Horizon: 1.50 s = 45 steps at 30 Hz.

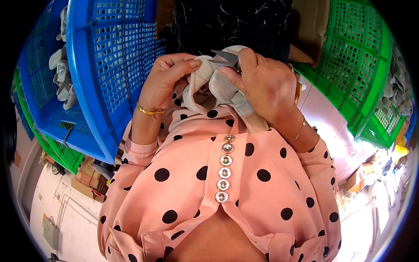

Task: The person sits on the floor and uses scissors to trim loose threads and excess fabric from the edges of small white fabric items. They handle the items one by one, picking them from a blue basket, cutting the edges, and placing them into a green basket.

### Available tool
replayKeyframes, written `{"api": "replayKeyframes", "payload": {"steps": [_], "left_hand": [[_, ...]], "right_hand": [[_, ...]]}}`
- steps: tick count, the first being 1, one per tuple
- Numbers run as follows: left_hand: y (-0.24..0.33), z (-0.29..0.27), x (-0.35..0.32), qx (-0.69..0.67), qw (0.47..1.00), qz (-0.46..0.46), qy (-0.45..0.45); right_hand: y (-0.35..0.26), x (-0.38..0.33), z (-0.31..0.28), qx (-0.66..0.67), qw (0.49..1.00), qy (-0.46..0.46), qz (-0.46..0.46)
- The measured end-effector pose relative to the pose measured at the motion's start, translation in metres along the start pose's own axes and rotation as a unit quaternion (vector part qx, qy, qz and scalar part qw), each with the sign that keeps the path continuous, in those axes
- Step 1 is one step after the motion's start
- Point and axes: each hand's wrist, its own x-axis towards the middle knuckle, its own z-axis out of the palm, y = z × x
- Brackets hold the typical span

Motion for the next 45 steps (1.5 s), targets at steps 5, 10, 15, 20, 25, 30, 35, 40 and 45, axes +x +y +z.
{"api": "replayKeyframes", "payload": {"steps": [5, 10, 15, 20, 25, 30, 35, 40, 45], "left_hand": [[-0.001, 0.000, 0.000, 0.009, 1.000, 0.005, 0.005], [0.004, 0.003, -0.003, 0.003, 1.000, -0.002, 0.004], [0.000, 0.003, -0.002, 0.001, 1.000, 0.006, 0.012], [0.002, 0.000, -0.001, -0.024, 0.999, -0.019, -0.013], [-0.010, -0.006, 0.005, -0.045, 0.998, -0.027, -0.033], [-0.012, -0.008, 0.004, -0.056, 0.998, -0.017, -0.008], [-0.011, -0.009, 0.002, -0.063, 0.998, -0.014, -0.017], [-0.011, -0.009, 0.002, -0.058, 0.998, -0.010, -0.021], [-0.010, -0.006, 0.001, -0.049, 0.999, -0.014, -0.013]], "right_hand": [[-0.002, 0.001, -0.001, -0.025, 1.000, 0.001, -0.003], [-0.007, -0.001, -0.001, -0.035, 0.999, 0.011, 0.014], [-0.008, -0.001, 0.000, -0.045, 0.999, -0.003, 0.024], [-0.008, -0.002, 0.008, 0.041, 0.998, 0.021, 0.047], [-0.011, 0.006, 0.010, 0.300, 0.938, -0.016, 0.171], [0.007, 0.010, -0.002, 0.208, 0.976, -0.022, 0.061], [0.020, 0.013, -0.005, 0.034, 0.997, -0.027, -0.069], [0.021, 0.019, -0.006, 0.008, 0.995, -0.038, -0.096], [0.020, 0.023, -0.008, -0.001, 0.993, -0.047, -0.111]]}}
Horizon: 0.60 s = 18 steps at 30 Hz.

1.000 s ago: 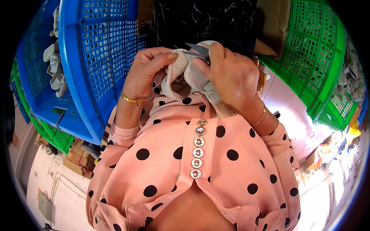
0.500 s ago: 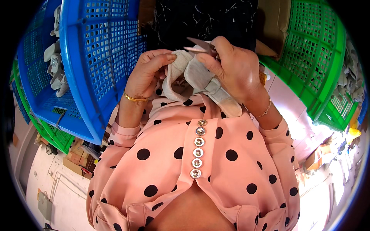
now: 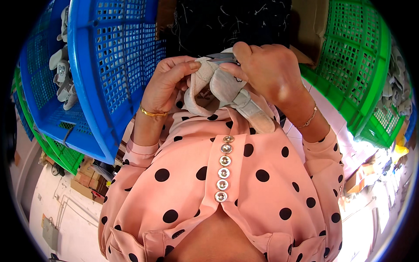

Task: The person sits on the floor and uses scissors to trim loose threads and excess fabric from the edges of small white fabric items. They handle the items one by one, picking them from a blue basket, cutting the edges, and placing them into a green basket.

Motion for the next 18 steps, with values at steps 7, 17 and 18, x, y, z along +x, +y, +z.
{"api": "replayKeyframes", "payload": {"steps": [7, 17, 18], "left_hand": [[-0.002, 0.002, 0.001, -0.016, 1.000, 0.008, -0.009], [-0.002, 0.002, 0.002, -0.015, 1.000, 0.008, -0.003], [-0.002, 0.002, 0.002, -0.012, 1.000, 0.009, -0.004]], "right_hand": [[0.002, 0.002, 0.000, 0.006, 1.000, -0.016, -0.006], [0.008, -0.006, 0.011, 0.132, 0.986, -0.023, 0.098], [0.007, -0.006, 0.008, 0.108, 0.991, -0.017, 0.075]]}}
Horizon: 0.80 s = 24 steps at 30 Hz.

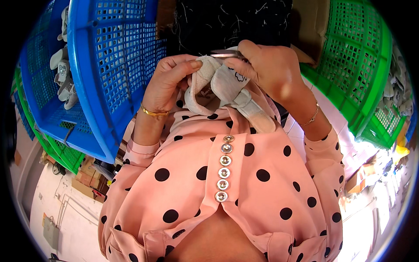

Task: The person sits on the floor and uses scissors to trim loose threads and excess fabric from the edges of small white fabric items. They handle the items one by one, picking them from a blue basket, cutting the edges, and placing them into a green basket.

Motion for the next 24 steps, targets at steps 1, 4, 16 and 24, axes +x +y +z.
{"api": "replayKeyframes", "payload": {"steps": [1, 4, 16, 24], "left_hand": [[0.000, 0.000, 0.000, 0.003, 1.000, 0.001, -0.001], [0.000, 0.002, 0.000, 0.011, 1.000, 0.003, 0.002], [0.003, 0.006, -0.004, 0.010, 1.000, 0.009, -0.005], [0.001, 0.003, -0.003, 0.027, 0.999, 0.020, -0.026]], "right_hand": [[-0.001, 0.000, -0.003, -0.024, 0.999, 0.005, -0.023], [-0.004, 0.002, -0.011, -0.070, 0.995, 0.010, -0.072], [-0.004, 0.005, -0.016, -0.128, 0.984, 0.018, -0.120], [0.001, 0.003, -0.006, -0.054, 0.997, -0.026, -0.050]]}}
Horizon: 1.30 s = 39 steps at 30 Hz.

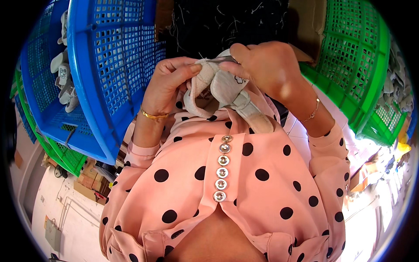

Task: The person sits on the floor and uses scissors to trim loose threads and excess fabric from the edges of small white fabric items. They handle the items one by one, picking them from a blue basket, cutting the edges, and placing them into a green basket.

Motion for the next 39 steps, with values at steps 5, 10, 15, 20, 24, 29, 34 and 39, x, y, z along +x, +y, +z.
{"api": "replayKeyframes", "payload": {"steps": [5, 10, 15, 20, 24, 29, 34, 39], "left_hand": [[0.001, 0.002, -0.001, 0.005, 1.000, 0.004, 0.006], [0.012, 0.002, 0.000, 0.081, 0.996, -0.002, -0.026], [0.016, 0.009, -0.001, 0.112, 0.994, 0.008, -0.016], [0.023, 0.018, -0.003, 0.122, 0.992, 0.033, 0.016], [0.027, 0.028, 0.001, 0.299, 0.933, 0.193, 0.055], [0.016, 0.029, 0.006, 0.526, 0.698, 0.483, 0.060], [-0.006, 0.025, 0.004, 0.519, 0.729, 0.444, 0.049], [-0.002, 0.038, 0.005, 0.481, 0.794, 0.366, 0.068]], "right_hand": [[0.006, 0.003, 0.008, 0.303, 0.944, 0.045, 0.126], [-0.016, 0.013, 0.001, 0.247, 0.968, -0.015, 0.049], [0.012, 0.017, 0.005, 0.087, 0.995, 0.020, 0.037], [0.027, 0.010, 0.000, 0.134, 0.961, 0.154, 0.185], [-0.006, -0.001, -0.010, 0.368, 0.910, 0.001, 0.194], [-0.022, -0.003, -0.015, 0.650, 0.671, -0.103, 0.342], [-0.022, -0.016, 0.017, 0.672, 0.637, -0.067, 0.372], [-0.026, -0.019, 0.015, 0.666, 0.657, -0.036, 0.351]]}}
